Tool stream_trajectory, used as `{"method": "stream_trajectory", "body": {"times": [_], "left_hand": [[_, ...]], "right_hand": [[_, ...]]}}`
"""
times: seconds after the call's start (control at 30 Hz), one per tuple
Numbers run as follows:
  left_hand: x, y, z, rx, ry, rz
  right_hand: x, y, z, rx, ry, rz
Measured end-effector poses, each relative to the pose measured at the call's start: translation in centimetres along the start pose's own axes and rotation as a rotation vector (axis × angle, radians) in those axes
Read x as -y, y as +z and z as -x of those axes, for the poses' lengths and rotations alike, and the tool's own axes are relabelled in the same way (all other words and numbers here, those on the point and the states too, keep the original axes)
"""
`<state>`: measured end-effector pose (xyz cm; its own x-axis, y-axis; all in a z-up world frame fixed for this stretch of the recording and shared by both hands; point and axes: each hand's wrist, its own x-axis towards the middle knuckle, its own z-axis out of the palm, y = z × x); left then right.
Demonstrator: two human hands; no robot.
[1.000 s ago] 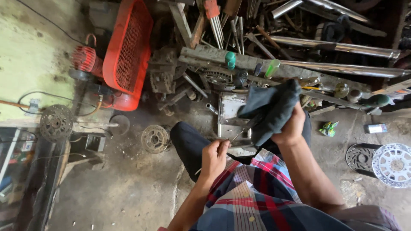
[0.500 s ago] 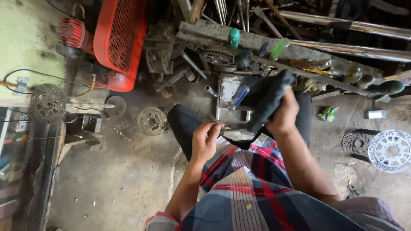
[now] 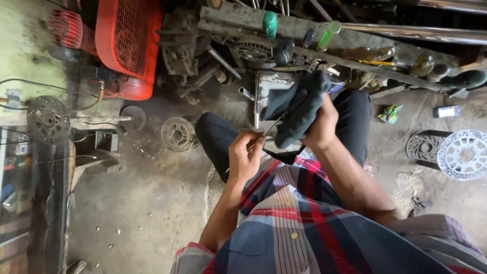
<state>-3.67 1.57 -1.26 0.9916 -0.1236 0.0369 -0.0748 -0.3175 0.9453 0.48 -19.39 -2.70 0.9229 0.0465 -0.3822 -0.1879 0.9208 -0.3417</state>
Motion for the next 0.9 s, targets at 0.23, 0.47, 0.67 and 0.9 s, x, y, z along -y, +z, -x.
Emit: {"method": "stream_trajectory", "body": {"times": [0.23, 0.47, 0.67, 0.9], "left_hand": [[0.7, -0.7, 0.5, 0.011, -0.016, -0.008], [2.1, -2.3, 0.7, -0.017, 0.007, -0.026], [3.3, -2.4, 0.8, -0.009, 0.078, 0.084], [1.8, -0.7, 0.4, 0.051, 0.095, 0.246]], "right_hand": [[2.3, 0.3, 0.3, 0.026, -0.056, -0.057], [3.2, -0.7, 0.0, 0.108, -0.133, -0.109], [2.2, -2.7, -0.6, 0.204, -0.266, -0.100], [-0.8, -0.2, 0.3, -0.029, 0.011, -0.084]]}}
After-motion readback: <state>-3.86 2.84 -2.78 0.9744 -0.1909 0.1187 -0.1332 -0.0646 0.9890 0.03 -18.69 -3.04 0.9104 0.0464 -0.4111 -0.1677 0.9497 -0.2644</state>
